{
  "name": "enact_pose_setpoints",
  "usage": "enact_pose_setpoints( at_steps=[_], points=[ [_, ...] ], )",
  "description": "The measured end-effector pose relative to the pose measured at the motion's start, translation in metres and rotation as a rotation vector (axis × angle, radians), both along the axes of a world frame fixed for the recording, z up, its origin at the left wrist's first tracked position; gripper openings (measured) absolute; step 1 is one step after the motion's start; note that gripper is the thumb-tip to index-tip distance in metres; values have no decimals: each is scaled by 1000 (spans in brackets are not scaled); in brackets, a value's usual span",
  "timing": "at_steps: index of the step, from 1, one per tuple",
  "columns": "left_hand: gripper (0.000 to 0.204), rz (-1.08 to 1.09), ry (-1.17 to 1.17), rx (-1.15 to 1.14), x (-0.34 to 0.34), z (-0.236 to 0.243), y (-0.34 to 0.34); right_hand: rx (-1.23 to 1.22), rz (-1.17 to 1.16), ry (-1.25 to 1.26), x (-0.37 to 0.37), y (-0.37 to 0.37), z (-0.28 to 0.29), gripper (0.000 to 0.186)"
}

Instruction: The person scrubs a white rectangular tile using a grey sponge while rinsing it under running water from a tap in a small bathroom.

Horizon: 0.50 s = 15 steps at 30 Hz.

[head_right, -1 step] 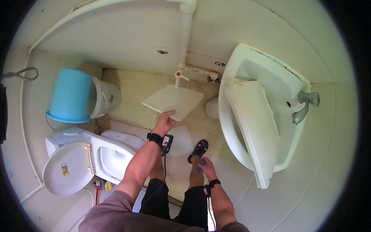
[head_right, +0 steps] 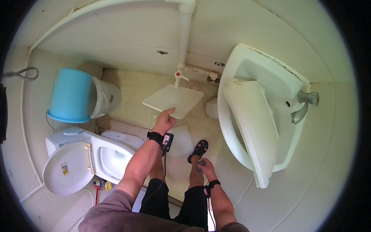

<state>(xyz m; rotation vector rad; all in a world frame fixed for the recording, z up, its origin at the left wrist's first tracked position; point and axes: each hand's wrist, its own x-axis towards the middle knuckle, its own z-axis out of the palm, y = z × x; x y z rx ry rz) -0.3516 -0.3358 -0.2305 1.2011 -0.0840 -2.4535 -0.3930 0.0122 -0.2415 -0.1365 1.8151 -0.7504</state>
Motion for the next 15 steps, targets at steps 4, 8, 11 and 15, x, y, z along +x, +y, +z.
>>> enact_pose_setpoints(
  at_steps=[4,8,11,15],
  points=[
    [25,-80,-52,-165,1,15,-15,11,-11,-9,2,14,16,47],
    [26,-48,-345,-451,62,48,-18,-1,67,-15,2,11,38,47],
    [23,60,-733,-459,88,94,-6,-45,27,0,-6,25,42,47],
    [24,33,-904,-810,135,212,10,-75,40,46,-12,16,56,45]
  ],
)
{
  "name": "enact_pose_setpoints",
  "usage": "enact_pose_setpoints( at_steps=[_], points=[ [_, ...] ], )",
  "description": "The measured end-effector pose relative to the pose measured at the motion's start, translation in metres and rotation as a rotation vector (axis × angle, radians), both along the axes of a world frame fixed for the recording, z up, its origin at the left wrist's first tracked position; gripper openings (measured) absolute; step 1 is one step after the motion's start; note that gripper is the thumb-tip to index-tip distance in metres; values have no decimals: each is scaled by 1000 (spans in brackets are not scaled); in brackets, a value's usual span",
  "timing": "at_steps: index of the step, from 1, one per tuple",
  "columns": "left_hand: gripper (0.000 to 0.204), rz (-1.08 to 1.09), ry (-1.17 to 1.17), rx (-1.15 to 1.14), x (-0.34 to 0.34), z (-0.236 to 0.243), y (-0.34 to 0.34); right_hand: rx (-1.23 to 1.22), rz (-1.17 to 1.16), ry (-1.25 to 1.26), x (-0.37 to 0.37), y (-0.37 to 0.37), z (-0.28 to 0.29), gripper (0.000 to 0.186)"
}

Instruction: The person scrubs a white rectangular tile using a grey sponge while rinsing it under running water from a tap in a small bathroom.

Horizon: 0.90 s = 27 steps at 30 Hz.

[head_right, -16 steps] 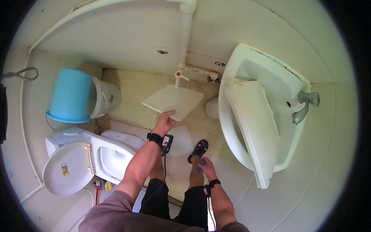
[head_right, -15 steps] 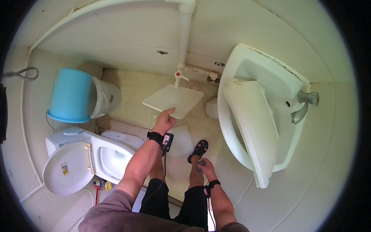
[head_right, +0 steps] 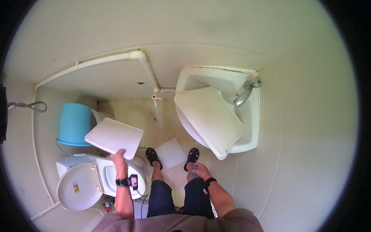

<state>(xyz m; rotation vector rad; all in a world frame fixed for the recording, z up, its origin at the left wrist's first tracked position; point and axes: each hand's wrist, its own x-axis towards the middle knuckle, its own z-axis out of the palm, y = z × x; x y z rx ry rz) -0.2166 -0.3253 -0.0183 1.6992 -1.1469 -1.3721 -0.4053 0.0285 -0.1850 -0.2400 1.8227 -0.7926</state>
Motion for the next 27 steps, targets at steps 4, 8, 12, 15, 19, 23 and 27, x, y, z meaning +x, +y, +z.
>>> enact_pose_setpoints(
  at_steps=[4,8,12,15,19,23,27],
  points=[
    [41,100,457,23,-19,125,26,17,85,-13,-10,-16,24,48],
    [45,-26,650,20,-71,189,63,47,172,30,-12,-17,24,51],
    [34,-447,645,153,-117,201,88,-33,209,113,-11,-10,7,55],
    [45,-767,558,118,-156,183,98,-331,247,420,-13,-8,6,57],
    [50,-1168,332,-85,-158,137,94,-46,91,-35,-18,-3,21,42],
    [44,-959,501,369,-111,72,88,106,-81,-266,-13,-1,23,43],
    [34,-298,542,798,-40,-92,85,233,2,-298,8,-14,-14,45]
  ],
)
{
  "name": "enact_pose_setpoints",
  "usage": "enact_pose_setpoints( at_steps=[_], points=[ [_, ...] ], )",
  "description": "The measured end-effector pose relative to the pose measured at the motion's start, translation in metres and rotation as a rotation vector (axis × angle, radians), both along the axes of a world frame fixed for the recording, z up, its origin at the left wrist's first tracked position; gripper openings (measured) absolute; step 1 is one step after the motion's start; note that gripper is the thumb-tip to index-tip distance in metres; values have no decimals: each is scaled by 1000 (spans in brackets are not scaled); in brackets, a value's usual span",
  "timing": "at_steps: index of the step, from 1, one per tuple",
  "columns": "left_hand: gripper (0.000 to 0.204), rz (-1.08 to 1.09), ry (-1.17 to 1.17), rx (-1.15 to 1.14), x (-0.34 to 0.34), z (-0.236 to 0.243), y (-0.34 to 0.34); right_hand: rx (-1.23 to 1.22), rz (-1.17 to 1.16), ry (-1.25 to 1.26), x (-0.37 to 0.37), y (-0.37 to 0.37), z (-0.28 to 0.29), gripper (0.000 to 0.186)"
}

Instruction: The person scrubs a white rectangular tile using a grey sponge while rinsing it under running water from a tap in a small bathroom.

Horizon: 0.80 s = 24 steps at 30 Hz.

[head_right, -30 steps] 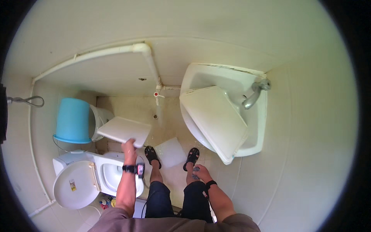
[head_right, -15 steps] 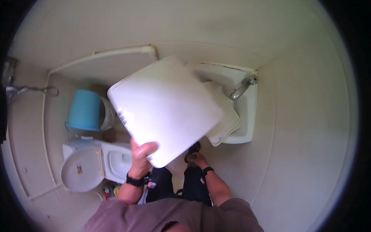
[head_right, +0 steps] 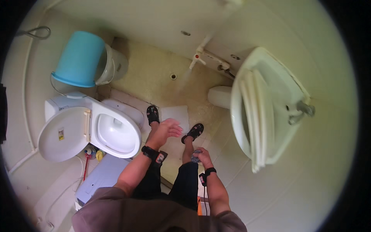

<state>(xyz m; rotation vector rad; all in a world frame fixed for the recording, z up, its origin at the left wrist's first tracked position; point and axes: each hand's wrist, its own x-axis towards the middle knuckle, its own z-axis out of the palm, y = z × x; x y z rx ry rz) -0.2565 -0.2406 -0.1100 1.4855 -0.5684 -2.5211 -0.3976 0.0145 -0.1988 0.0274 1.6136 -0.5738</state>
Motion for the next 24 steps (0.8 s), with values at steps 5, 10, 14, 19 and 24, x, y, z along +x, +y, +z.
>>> enact_pose_setpoints(
  at_steps=[5,10,14,19,24],
  points=[
    [37,369,-272,298,83,-213,37,-151,274,67,25,-20,-103,52],
    [45,494,-399,165,94,-300,57,-181,488,302,23,-78,-205,74],
    [44,324,-558,169,52,-308,33,-70,571,469,5,-59,-312,80],
    [45,29,-951,-295,99,-426,82,-61,421,530,61,-72,-334,81],
    [46,-41,-757,-306,108,-434,94,-76,111,342,48,-63,-338,75]
  ],
)
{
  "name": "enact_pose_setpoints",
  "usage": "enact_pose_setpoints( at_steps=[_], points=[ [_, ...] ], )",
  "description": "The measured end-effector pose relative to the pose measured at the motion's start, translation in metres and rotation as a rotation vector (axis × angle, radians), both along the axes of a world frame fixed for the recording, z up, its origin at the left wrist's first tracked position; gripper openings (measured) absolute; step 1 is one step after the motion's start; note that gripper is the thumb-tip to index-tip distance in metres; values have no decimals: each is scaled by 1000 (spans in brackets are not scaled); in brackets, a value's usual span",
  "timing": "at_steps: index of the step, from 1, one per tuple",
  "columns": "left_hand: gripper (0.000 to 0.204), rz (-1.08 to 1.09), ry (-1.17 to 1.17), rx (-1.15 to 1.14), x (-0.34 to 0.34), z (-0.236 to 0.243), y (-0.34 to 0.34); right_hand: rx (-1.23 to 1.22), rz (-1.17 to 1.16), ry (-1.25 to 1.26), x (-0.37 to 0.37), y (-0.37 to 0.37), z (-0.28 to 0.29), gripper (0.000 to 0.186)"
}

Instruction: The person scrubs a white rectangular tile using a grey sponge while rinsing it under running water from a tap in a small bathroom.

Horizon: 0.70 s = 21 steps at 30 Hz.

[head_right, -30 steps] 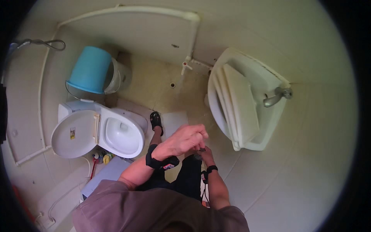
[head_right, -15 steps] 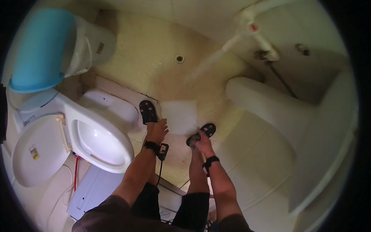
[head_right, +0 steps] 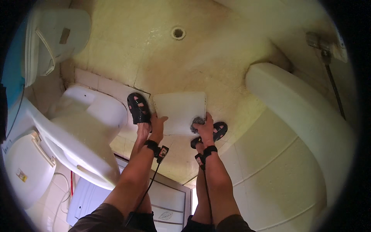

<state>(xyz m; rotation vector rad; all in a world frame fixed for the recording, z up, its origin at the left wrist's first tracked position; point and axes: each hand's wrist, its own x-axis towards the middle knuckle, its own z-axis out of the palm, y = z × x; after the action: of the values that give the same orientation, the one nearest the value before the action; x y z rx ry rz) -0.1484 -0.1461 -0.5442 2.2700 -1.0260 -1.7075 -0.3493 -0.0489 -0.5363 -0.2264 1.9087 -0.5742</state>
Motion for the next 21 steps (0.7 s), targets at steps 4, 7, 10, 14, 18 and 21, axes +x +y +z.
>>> enact_pose_setpoints(
  at_steps=[4,7,10,14,18,21],
  points=[
    [29,63,105,78,-1,8,-11,21,32,-104,-26,5,-7,78],
    [31,-392,-183,-82,17,2,-5,14,-121,-208,-21,7,-10,78],
    [32,-52,330,60,-14,49,-21,59,-428,-590,-24,-14,25,77],
    [29,-211,343,6,-20,82,-27,-83,-72,-457,11,-53,67,68],
    [27,27,349,167,-36,160,-76,-272,-237,-315,40,-90,129,51],
    [34,299,589,159,-23,192,-85,-584,-45,-193,60,-125,182,48]
  ],
)
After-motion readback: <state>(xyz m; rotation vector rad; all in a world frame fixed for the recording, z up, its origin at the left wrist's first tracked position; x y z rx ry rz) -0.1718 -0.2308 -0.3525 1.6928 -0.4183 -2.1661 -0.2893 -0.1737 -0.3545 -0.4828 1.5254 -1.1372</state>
